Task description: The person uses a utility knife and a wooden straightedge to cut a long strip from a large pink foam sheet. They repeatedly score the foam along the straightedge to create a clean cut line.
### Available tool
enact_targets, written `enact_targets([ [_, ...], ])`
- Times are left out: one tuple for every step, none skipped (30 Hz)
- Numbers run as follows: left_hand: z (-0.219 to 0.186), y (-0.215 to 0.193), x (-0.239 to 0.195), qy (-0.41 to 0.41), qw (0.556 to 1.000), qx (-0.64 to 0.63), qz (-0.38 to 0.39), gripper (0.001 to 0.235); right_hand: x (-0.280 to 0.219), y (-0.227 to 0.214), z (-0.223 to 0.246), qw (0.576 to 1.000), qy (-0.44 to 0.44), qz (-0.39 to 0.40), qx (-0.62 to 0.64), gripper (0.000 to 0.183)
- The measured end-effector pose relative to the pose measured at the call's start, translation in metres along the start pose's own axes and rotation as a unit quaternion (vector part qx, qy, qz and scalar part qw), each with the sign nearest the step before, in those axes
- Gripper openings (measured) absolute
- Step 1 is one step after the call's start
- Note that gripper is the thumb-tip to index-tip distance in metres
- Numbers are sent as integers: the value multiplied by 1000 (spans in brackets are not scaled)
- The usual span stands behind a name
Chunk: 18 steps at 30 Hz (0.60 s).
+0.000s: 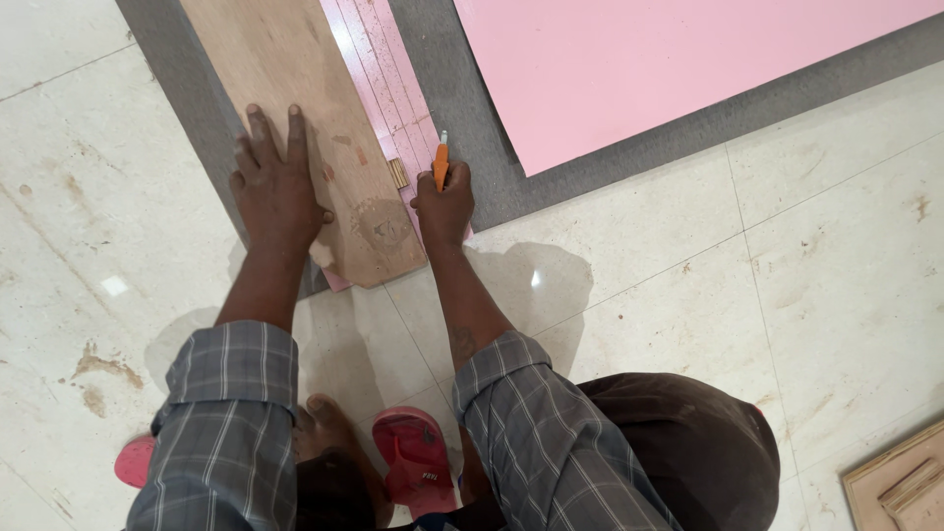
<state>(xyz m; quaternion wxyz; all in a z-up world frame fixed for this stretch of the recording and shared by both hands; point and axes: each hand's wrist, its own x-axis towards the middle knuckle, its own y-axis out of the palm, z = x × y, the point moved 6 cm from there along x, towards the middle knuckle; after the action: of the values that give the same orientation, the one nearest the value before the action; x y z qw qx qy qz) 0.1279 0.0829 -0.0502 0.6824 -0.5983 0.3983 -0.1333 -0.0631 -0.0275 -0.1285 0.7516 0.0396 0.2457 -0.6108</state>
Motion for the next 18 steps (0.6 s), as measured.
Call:
enact_targets([
  [3,0,3,-15,1000,-15,18,145,0,0,0,1000,3,3,-1,21],
  [6,1,6,-30,998,-29,37,147,1,-1,1,1000,5,5,-2,20],
  [9,1,7,-42,997,-64,31,149,1,-1,3,1000,8,8,-2,19],
  [11,2,7,-55,993,-98,26,151,3,-1,5,1000,10,27,11,19],
  [15,3,5,-68,989,-130,21,154,3,0,7,999,13,46,26,19],
  [17,7,4,-82,986,-143,32,154,3,1,10,997,17,64,41,20],
  [19,11,4,-94,983,-154,44,154,4,2,11,995,21,77,52,23],
  [21,14,4,-106,979,-166,55,154,5,4,13,994,26,90,64,27],
  [21,16,4,-104,977,-181,49,154,6,5,14,992,31,102,74,30],
  [21,16,5,-102,974,-196,44,154,6,6,14,992,27,104,65,30],
  [22,17,5,-101,971,-212,38,153,7,7,13,992,23,107,56,29],
  [22,17,5,-94,973,-210,35,152,7,9,12,993,19,110,46,28],
  [23,18,6,-88,974,-208,34,152,7,10,12,993,11,110,49,27],
  [23,17,6,-81,975,-206,32,151,8,11,11,993,3,110,52,27],
  [22,17,5,-73,977,-199,27,149,9,12,10,992,-6,110,55,27],
  [22,16,3,-64,979,-191,22,147,10,12,8,992,-5,115,53,28],
  [21,15,3,-54,981,-184,17,146,11,13,7,992,-4,119,51,28],
  [21,15,2,-51,981,-186,16,144,12,13,7,991,-4,124,49,29],
])
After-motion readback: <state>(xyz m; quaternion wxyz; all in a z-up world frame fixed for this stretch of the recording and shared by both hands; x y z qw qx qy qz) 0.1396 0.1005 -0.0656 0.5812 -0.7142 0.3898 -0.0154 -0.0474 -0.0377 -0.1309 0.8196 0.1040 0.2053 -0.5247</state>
